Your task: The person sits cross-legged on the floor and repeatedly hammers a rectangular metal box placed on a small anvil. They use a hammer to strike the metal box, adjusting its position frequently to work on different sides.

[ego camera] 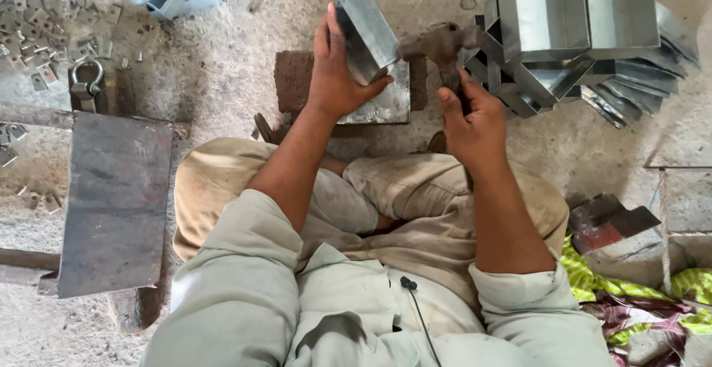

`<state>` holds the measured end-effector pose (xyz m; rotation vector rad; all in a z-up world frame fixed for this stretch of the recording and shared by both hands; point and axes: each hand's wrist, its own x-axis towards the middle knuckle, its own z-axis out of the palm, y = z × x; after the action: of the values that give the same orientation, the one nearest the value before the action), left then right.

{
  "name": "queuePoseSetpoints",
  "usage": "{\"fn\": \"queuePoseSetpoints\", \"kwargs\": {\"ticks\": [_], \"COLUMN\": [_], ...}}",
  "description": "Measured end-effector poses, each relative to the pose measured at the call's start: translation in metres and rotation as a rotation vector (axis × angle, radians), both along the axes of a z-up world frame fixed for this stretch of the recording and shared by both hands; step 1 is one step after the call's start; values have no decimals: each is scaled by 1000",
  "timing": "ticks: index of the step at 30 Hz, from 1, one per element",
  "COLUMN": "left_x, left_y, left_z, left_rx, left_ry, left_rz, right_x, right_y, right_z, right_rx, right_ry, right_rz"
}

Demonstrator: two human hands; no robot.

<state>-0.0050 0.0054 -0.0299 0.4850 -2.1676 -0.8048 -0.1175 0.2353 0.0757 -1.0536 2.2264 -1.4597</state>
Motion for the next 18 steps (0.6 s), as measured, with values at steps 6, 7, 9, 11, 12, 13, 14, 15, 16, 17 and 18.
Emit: {"fn": "queuePoseSetpoints", "kwargs": {"ticks": [6, 7, 9, 11, 12, 13, 14, 15, 16, 17, 18], "left_x": [13, 14, 25, 28, 28, 27, 21, 10, -1, -12, -22], "left_y": [-1, -4, -4, -11, -17, -19, -27, -38, -48, -58, -67], "left_z": [38, 48, 66, 83, 90, 94, 99, 105, 111, 118, 126], "left_rx": [-89, -91, -102, -117, -126, -132, -176, -219, -261, -392, -520], "left_ry": [-488, -585, -701, -804, -852, -905, -920, -940, -959, -941, -918], "left_rz": [237, 239, 138, 32, -21, -78, -88, -101, -114, -5, 104], "right_x": [-24, -27, -28, -31, -25, -20, -18, -16, -14, -11, -11], "right_y": [-12, -18, -22, -27, -33, -36, -38, -38, -38, -38, -39], "right_z": [-88, -104, -129, -135, -135, -133, -128, -124, -120, -118, -117], "right_rx": [291, 395, 350, 421, 518, 618, 603, 592, 580, 582, 585], "right_ry": [-346, -305, 184, 320, 208, 89, 90, 88, 85, 96, 108], "right_rz": [-47, -57, 96, 143, 119, 96, 102, 107, 113, 109, 104]}}
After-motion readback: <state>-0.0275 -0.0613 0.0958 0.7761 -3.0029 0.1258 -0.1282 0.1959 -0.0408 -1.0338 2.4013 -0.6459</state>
